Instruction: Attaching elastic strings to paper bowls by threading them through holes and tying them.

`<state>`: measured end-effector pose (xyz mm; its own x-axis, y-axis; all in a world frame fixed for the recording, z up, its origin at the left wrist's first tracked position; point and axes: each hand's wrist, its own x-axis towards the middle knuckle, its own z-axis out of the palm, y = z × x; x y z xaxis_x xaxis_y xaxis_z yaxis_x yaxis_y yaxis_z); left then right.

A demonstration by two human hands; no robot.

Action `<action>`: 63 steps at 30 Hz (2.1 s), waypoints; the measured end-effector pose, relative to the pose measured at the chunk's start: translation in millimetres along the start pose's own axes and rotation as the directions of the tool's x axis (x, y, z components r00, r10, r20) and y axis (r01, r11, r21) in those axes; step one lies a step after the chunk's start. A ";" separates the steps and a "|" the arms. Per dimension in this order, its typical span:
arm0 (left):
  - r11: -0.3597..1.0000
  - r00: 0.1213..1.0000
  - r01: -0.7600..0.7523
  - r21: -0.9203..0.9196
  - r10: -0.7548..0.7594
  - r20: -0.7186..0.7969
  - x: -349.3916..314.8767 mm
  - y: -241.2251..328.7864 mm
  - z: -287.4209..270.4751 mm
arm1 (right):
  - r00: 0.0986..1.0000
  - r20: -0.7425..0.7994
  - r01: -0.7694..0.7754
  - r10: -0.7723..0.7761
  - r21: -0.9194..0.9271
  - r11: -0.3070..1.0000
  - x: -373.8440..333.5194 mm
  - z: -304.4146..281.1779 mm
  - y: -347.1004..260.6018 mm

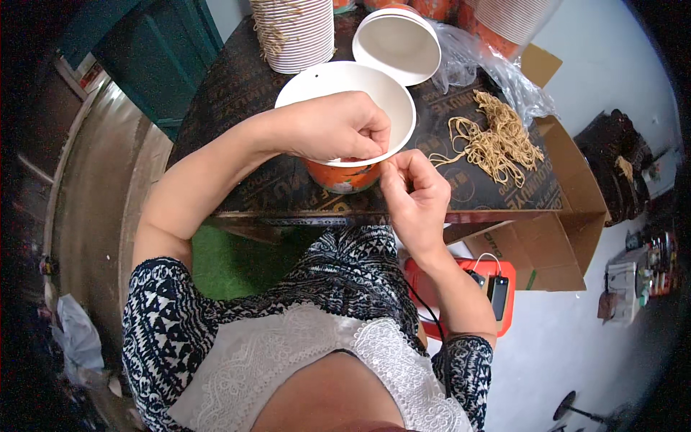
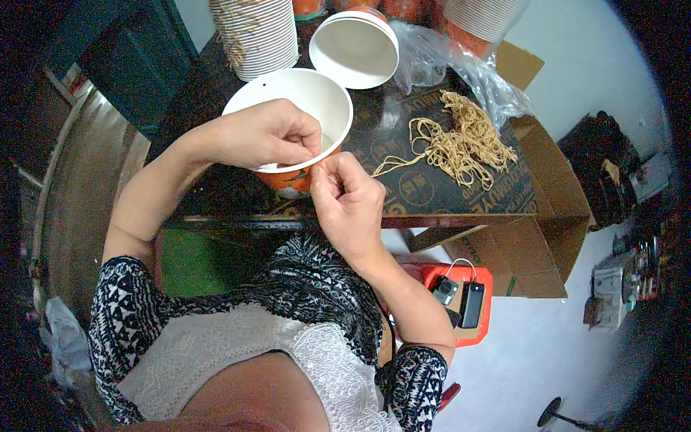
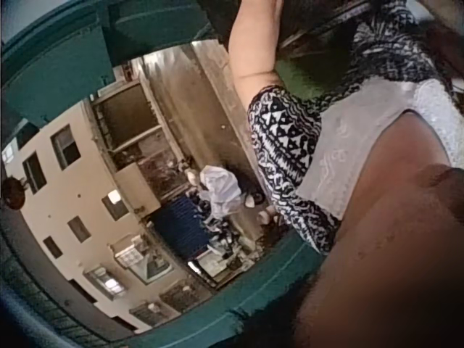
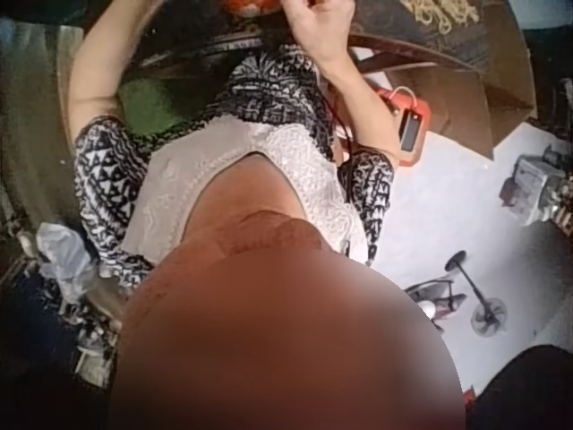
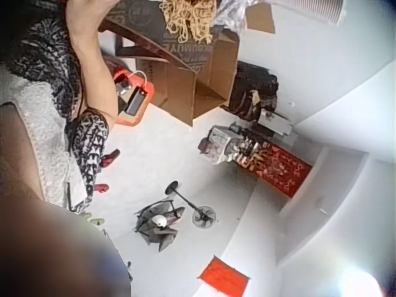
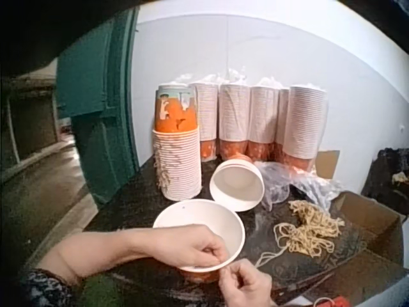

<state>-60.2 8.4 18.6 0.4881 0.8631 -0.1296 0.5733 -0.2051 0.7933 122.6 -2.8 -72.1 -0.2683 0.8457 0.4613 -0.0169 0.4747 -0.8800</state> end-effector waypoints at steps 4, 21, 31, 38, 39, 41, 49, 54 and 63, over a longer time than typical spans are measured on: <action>0.994 0.989 -0.004 0.109 0.019 -0.145 -8.9 2.2 -4.4 | 0.997 0.043 -0.057 0.057 -0.004 0.998 -5.1 -4.3 0.7; 0.932 0.967 -0.094 -0.350 0.002 -0.257 -11.2 5.4 13.4 | 0.962 0.191 -0.233 0.195 0.206 0.951 1.7 -25.0 -21.3; 0.986 0.971 -0.108 -0.130 0.077 -0.225 -8.0 8.1 15.6 | 0.974 0.202 -0.114 0.101 0.054 0.992 33.4 -28.9 -54.3; 0.865 0.983 -0.144 -0.481 0.068 -0.171 -10.1 0.5 10.6 | 0.932 0.270 0.309 -0.243 -0.238 0.921 33.4 -47.2 -39.9; 0.860 0.982 -0.158 -0.486 0.082 -0.173 -10.2 0.6 10.8 | 0.937 0.219 0.327 -0.273 -0.268 0.906 31.8 -42.3 -37.3; 0.877 0.981 -0.154 -0.456 0.079 -0.178 -10.4 2.3 10.5 | 0.940 0.164 0.337 -0.299 -0.301 0.892 29.9 -36.7 -37.7; 0.895 0.974 -0.150 -0.419 0.061 -0.220 -12.8 4.4 13.8 | 0.944 0.193 0.306 -0.266 -0.220 0.926 29.3 -28.9 -32.8; 0.900 0.970 -0.161 -0.405 0.068 -0.236 -13.2 5.9 14.3 | 0.934 0.215 0.332 -0.287 -0.216 0.918 31.6 -26.8 -32.8; 0.866 0.975 -0.146 -0.478 0.044 -0.218 -12.1 1.7 12.3 | 0.928 0.175 0.370 -0.330 -0.312 0.875 29.8 -21.0 -39.6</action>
<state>-57.1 -8.1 14.2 0.3574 0.9332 0.0386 0.1109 -0.0834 0.9903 135.5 8.7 -21.1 -0.4122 0.5851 0.6985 0.1864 0.8045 -0.5639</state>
